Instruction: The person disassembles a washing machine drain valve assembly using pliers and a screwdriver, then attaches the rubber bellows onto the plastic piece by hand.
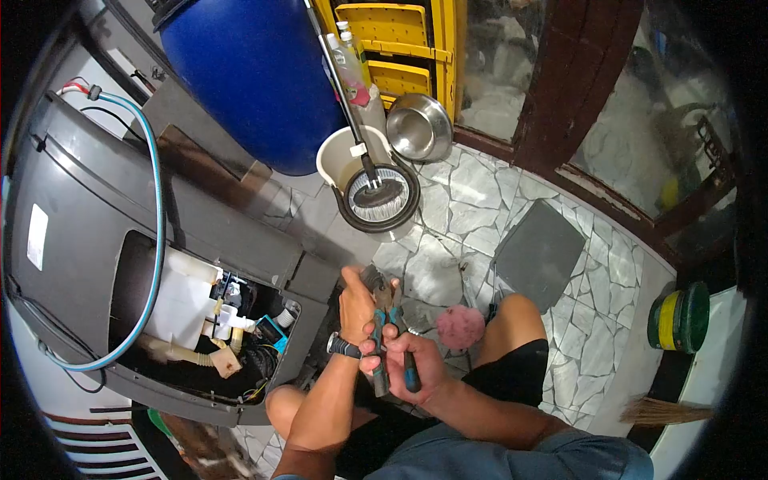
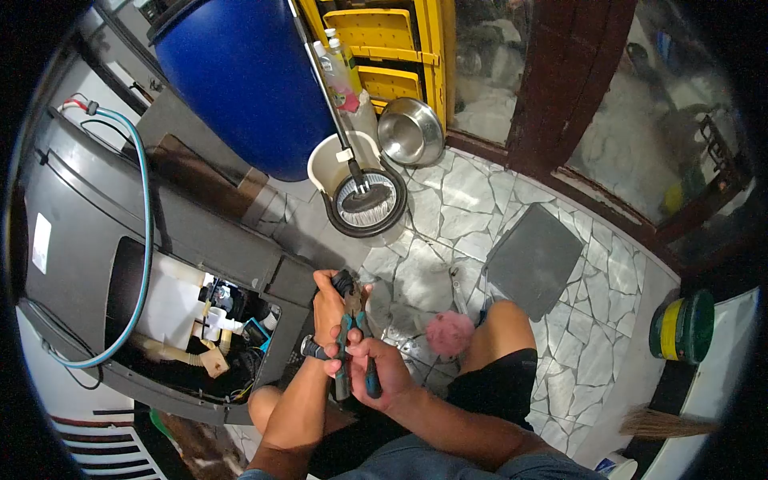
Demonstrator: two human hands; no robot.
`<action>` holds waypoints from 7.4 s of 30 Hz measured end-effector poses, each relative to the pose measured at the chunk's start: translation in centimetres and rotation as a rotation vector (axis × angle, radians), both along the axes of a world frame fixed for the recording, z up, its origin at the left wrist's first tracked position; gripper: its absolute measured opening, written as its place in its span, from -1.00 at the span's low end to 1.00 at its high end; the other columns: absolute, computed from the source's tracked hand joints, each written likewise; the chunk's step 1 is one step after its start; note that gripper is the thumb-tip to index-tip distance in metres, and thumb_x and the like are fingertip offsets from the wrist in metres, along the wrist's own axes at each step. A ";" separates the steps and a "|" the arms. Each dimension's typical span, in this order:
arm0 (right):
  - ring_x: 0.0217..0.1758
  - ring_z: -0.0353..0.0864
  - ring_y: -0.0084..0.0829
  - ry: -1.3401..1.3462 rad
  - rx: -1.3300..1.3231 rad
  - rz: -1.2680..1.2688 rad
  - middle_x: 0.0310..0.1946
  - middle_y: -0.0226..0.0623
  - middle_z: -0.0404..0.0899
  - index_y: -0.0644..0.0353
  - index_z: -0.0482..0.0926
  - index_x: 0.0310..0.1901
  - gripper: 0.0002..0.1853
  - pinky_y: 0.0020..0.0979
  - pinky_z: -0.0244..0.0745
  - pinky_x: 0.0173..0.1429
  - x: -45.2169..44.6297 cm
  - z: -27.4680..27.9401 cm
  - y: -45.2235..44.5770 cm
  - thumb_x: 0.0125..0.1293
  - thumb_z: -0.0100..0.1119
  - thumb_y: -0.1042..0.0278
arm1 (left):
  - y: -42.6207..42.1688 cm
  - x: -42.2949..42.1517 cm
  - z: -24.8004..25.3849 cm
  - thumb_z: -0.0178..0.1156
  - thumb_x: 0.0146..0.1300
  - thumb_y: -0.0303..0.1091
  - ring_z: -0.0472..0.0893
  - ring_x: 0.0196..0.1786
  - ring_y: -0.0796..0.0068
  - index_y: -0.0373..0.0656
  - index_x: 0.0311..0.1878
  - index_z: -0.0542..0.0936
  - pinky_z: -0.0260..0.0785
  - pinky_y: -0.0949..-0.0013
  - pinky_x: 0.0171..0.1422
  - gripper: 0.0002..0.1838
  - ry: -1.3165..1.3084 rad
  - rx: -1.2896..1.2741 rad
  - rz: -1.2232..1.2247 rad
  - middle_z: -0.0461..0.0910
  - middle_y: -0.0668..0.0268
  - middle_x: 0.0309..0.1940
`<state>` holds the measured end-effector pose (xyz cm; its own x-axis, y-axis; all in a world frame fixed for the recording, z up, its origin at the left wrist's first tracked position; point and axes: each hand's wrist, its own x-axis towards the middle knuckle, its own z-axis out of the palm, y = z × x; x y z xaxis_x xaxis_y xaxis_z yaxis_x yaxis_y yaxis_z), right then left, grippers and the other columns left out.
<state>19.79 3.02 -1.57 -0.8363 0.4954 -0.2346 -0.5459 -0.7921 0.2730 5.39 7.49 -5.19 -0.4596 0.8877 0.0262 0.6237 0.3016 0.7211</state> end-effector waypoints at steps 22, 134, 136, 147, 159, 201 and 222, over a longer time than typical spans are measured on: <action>-0.16 0.70 -0.28 -1.685 1.182 0.496 -0.19 -0.24 0.73 0.21 0.68 -0.01 -0.75 -0.28 0.57 -0.05 9.0 -21.0 3.0 0.29 0.23 0.41 | 0.0 -4.8 4.0 0.51 0.31 -0.36 0.69 -0.26 0.45 -0.16 0.14 0.17 0.58 0.33 -0.27 -0.36 -0.701 0.184 0.047 0.65 0.22 -0.23; -0.55 0.35 -0.64 -0.831 1.109 0.080 -0.46 -0.45 0.38 0.14 0.41 0.21 -0.79 -0.43 0.37 -0.56 -4.7 0.3 3.8 0.64 -0.03 0.43 | -1.1 -5.4 4.7 0.59 0.16 -0.15 0.69 -0.13 -0.32 -0.28 0.22 0.37 0.54 -0.08 -0.06 -0.26 0.193 0.277 0.013 0.67 -0.17 -0.21; -0.54 0.33 -0.64 -0.749 0.977 0.108 -0.47 -0.46 0.36 0.14 0.42 0.20 -0.80 -0.42 0.36 -0.57 -5.2 0.6 3.7 0.64 -0.03 0.43 | -1.1 -5.5 4.4 0.57 0.18 -0.17 0.68 -0.13 -0.35 -0.28 0.19 0.40 0.53 -0.12 -0.07 -0.32 0.208 0.331 0.022 0.66 -0.19 -0.21; -0.55 0.23 -0.64 -0.575 0.693 0.043 -0.38 -0.43 0.37 -0.02 0.38 0.23 -0.80 -0.46 0.32 -0.51 -7.0 0.5 2.4 0.68 0.01 0.33 | -0.5 -6.0 2.4 0.56 0.21 -0.13 0.65 -0.09 -0.37 -0.40 0.17 0.39 0.52 -0.11 0.00 -0.29 0.166 0.280 0.125 0.62 -0.28 -0.12; -0.59 0.23 -0.61 -0.733 0.848 0.093 -0.43 -0.42 0.35 0.04 0.39 0.18 -0.85 -0.41 0.33 -0.57 -6.5 1.8 3.0 0.68 -0.01 0.35 | -0.7 -7.4 1.9 0.61 0.17 -0.12 0.69 -0.27 -0.07 -0.32 0.20 0.36 0.52 0.07 -0.19 -0.25 0.267 0.396 0.002 0.62 -0.01 -0.30; -0.24 0.73 0.07 -1.177 1.817 -0.196 -0.31 0.13 0.66 0.30 0.57 0.12 -0.77 -0.13 0.54 -0.20 -0.4 -1.4 8.5 0.51 0.16 0.44 | 0.3 -4.6 2.1 0.50 0.19 -0.21 0.68 -0.17 -0.37 -0.24 0.06 0.34 0.51 -0.19 -0.08 -0.42 0.152 0.109 -0.069 0.67 -0.17 -0.28; -0.40 0.75 -0.15 -1.349 2.784 -0.091 -0.37 -0.26 0.60 -0.09 0.61 0.17 -0.71 -0.15 0.64 -0.37 2.6 -0.5 13.2 0.46 0.11 0.32 | -0.3 -5.1 4.8 0.55 0.15 -0.14 0.72 -0.17 -0.23 -0.20 0.01 0.37 0.52 -0.05 -0.13 -0.40 0.060 -0.068 -0.248 0.68 -0.07 -0.34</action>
